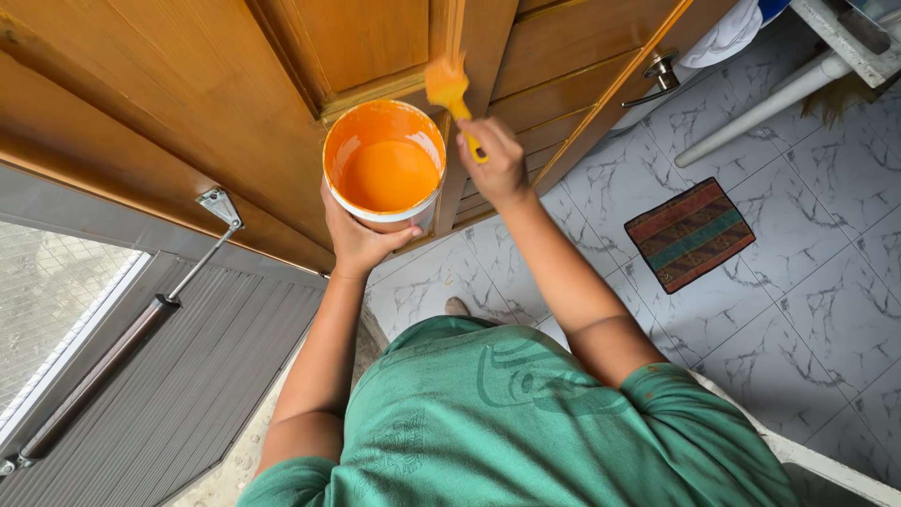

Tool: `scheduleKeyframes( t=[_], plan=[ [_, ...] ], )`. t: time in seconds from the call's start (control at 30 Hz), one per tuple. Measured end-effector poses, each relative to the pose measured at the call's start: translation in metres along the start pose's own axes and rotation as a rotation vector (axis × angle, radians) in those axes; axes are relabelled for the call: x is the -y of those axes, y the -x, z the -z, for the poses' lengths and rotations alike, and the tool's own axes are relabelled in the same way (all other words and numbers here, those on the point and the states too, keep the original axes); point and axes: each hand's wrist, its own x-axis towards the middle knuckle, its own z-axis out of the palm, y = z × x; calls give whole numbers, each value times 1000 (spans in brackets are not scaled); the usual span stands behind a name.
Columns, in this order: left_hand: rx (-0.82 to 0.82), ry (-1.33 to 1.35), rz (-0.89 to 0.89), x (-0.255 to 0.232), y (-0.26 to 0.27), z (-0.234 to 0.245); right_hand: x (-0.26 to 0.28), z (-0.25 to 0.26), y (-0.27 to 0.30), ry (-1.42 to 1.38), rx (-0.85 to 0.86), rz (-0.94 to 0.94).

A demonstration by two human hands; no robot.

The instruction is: The person paints a wooden door with orange paint using a yellow brush. They hold a paint container in their left hand and apply the paint to the door's surface and edges with their right hand.

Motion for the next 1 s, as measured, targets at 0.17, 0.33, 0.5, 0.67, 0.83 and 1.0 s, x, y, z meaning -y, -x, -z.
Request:
scheduleKeyframes(
  t=[0.17, 0.33, 0.5, 0.67, 0.83, 1.0],
  plan=[
    [4, 1, 22, 2, 3, 7, 12, 10, 6, -101, -48, -81],
    [-10, -21, 49, 7, 7, 8, 5, 14, -8, -55, -40, -116],
    [-29, 41, 45, 12, 10, 13, 9, -14, 3, -92, -139, -290],
    [-95, 44, 68, 18, 20, 25, 24, -33, 1, -114, -144, -291],
    [-174, 34, 43, 24, 34, 46, 56, -56, -6, -214, -27, -286],
    [-187, 3, 85, 24, 43, 59, 67, -72, 3, -458, 13, -359]
  ],
)
